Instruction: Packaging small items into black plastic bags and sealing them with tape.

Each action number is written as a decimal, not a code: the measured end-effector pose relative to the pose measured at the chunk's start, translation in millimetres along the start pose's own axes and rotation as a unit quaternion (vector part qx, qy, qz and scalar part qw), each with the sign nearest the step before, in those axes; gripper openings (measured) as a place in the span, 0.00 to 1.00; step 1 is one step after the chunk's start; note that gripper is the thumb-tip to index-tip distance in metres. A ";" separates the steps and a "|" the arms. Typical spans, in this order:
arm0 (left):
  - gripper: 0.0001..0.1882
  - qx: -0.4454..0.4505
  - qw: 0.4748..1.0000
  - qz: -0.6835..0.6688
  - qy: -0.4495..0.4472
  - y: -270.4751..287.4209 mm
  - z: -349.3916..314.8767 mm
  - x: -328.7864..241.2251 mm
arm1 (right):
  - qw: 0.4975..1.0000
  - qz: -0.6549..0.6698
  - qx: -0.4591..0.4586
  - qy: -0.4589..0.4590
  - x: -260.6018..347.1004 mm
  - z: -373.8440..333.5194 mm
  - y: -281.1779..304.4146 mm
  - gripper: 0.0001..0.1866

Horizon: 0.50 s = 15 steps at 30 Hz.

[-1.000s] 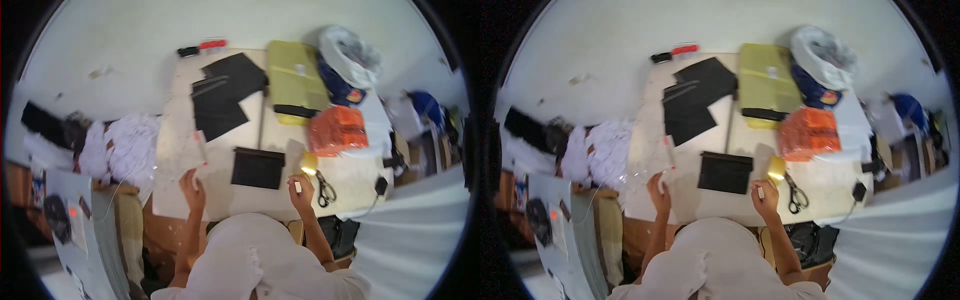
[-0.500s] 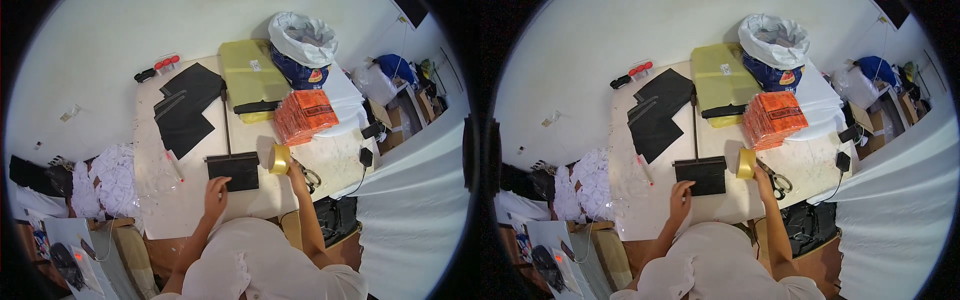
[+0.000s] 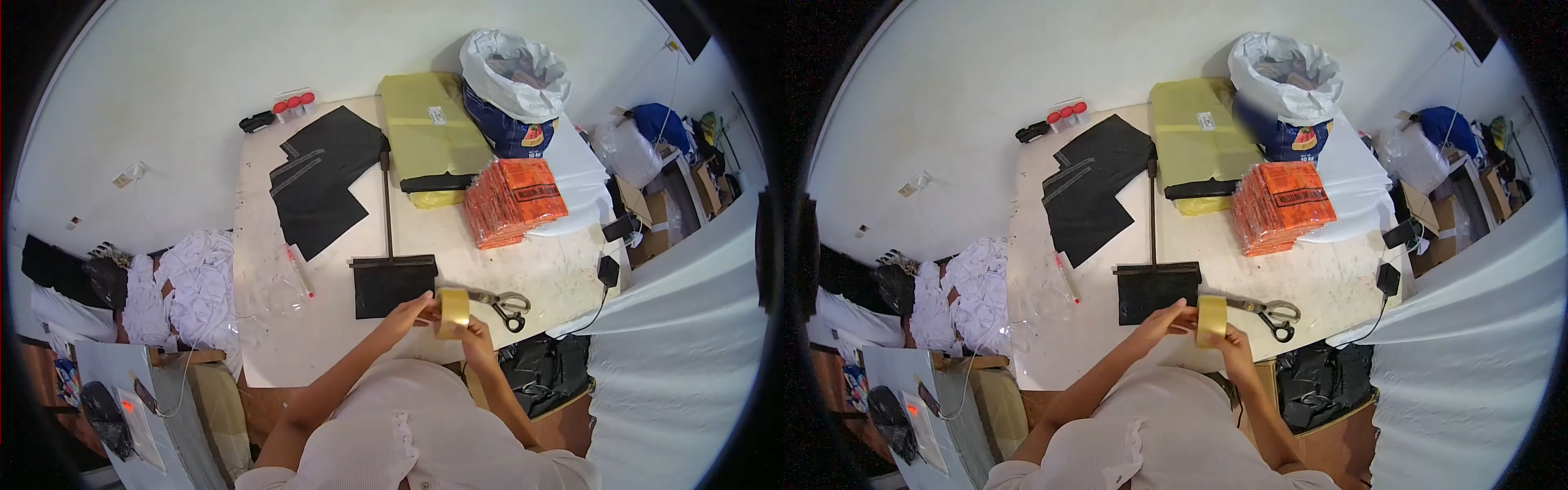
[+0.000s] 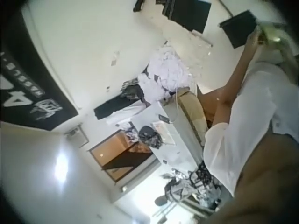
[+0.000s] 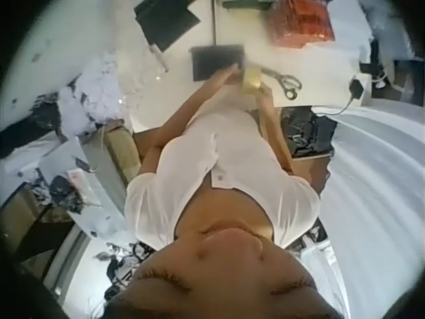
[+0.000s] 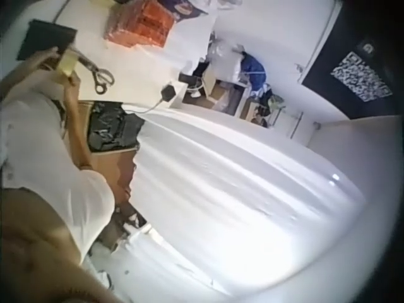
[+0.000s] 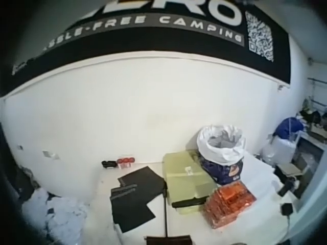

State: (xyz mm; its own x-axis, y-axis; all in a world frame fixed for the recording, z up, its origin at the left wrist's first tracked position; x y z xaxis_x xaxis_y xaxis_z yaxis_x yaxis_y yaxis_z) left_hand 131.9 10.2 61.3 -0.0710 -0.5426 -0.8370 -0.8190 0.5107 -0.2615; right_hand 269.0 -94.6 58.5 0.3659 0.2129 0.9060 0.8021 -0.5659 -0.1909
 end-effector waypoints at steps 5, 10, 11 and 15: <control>0.31 0.024 0.984 0.084 0.154 -16.9 16.3 26.3 | 0.995 -0.082 0.053 -0.027 -23.8 -23.7 21.5 0.12; 0.32 0.063 0.980 0.072 0.177 -18.2 13.3 25.6 | 0.850 -0.415 -0.052 0.320 27.9 0.7 69.2 0.16; 0.32 0.067 0.979 0.074 0.178 -17.8 11.9 24.3 | 0.798 -0.465 -0.075 0.375 42.8 11.5 76.0 0.19; 0.33 0.057 0.977 0.109 0.175 -18.6 10.1 20.2 | 0.742 -0.538 0.016 0.400 53.4 48.6 109.0 0.24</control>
State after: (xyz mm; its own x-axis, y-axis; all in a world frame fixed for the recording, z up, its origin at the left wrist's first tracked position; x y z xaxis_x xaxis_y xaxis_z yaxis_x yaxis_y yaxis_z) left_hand 151.4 -3.5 44.4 -0.4437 -0.5977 -0.6678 -0.6949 0.7000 -0.1648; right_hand 399.0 -106.2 67.7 -0.8815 -0.0193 0.4719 0.4414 -0.3888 0.8087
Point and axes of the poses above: each hand's wrist, its own z-axis towards the middle knuckle, its own y-axis out of the back of the hand, x = y × z, the point moved 3 cm from there along z, towards the middle knuckle, and after that the axes turned 13 degrees about -x, right-handed, at the moved point
